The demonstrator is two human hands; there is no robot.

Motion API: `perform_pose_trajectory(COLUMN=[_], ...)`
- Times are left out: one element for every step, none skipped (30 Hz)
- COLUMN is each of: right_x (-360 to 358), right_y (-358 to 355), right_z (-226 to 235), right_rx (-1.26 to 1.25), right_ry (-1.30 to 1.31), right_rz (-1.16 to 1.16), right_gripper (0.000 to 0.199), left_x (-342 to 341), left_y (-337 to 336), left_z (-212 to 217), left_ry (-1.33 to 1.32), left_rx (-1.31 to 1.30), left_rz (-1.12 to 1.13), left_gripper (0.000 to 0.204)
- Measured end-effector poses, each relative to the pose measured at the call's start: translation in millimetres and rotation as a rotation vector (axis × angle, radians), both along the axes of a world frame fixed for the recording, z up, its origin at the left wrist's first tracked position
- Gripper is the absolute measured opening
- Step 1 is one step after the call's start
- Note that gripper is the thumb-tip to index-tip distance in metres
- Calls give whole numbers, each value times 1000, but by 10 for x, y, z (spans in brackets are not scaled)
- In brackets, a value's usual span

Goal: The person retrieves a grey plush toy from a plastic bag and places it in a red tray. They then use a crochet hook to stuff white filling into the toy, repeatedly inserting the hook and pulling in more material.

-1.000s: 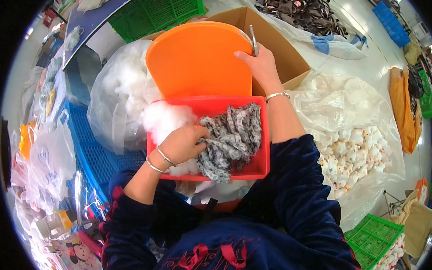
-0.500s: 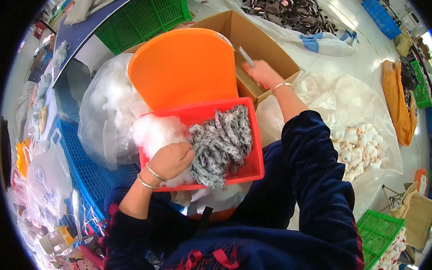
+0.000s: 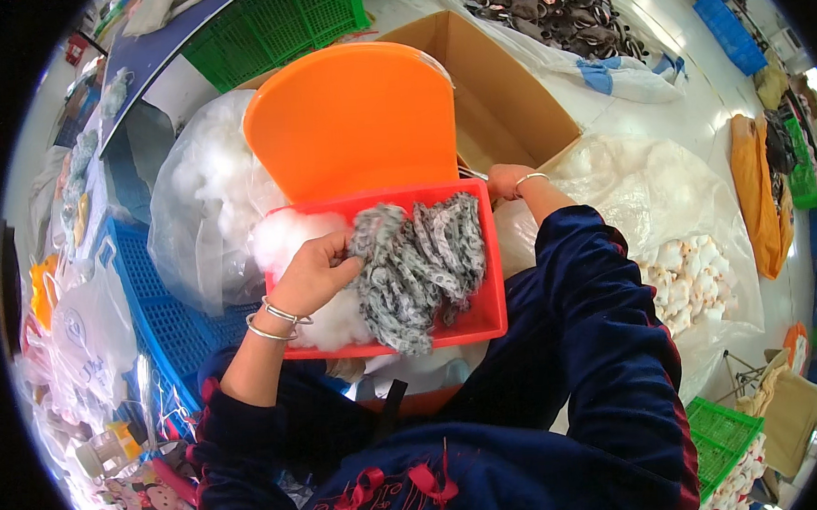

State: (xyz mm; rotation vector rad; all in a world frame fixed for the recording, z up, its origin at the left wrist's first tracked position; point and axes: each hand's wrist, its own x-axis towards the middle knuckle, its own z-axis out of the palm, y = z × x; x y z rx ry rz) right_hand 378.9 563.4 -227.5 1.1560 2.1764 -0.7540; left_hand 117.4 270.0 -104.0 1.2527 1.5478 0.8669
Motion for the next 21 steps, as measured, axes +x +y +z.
perform_pose_trajectory(right_x=[18,17,31,68,90,153,225,262,174,122,171,183,29,-58,-144,-237,-315,-423,-528,-573,-600], right_y=[-31,-44,-50,-48,-49,-8,44,70,61,72,107,54,-140,-327,-506,-678,-851,-1013,-1164,-1263,-1335], right_z=[35,58,59,56,34,-13,-49,-92,86,293,433,650,1015,1352,1615,1792,1903,1954,1946,1893,1892], right_rx=[-12,-22,-8,5,16,24,32,37,49,58,95,69,62,59,-4,-73,-100,-131,-95,-143,-265], right_ry=[-34,-67,-49,-32,-11,52,114,178,240,300,411,583,772,856,929,1001,983,968,992,1052,1004], right_rz=[22,48,5,-37,-76,-155,-234,-311,-380,-451,-523,-653,-696,-685,-644,-599,-515,-421,-310,-240,-226], right_gripper=[32,32,32,31,31,29,27,27,29,32,30,27,21,22,22,22,25,28,30,29,27], left_x=[8,-5,-23,-36,-33,-6,25,38,35,33,52,69,53,55,65,76,79,67,55,57,67], left_y=[3,12,19,21,12,22,39,70,51,29,41,53,27,35,35,30,23,0,-12,-5,5], left_z=[27,35,37,37,38,37,45,168,181,182,185,187,177,159,154,214,230,246,265,276,267], left_ry=[8,45,82,118,86,53,20,-69,-103,-137,-176,-160,-174,-191,-207,-197,-188,-176,-163,-175,-188], left_rx=[17,-43,-103,-163,-146,-124,-103,-243,-249,-254,-251,-268,-274,-277,-283,-304,-310,-314,-316,-313,-313], left_rz=[6,-16,-37,-57,-41,-31,-22,-31,-26,-23,-40,-60,-59,-78,-93,-92,-107,-110,-117,-123,-134], left_gripper=[21,21,21,21,21,21,21,18,18,19,20,25,25,26,27,26,26,26,26,26,26])
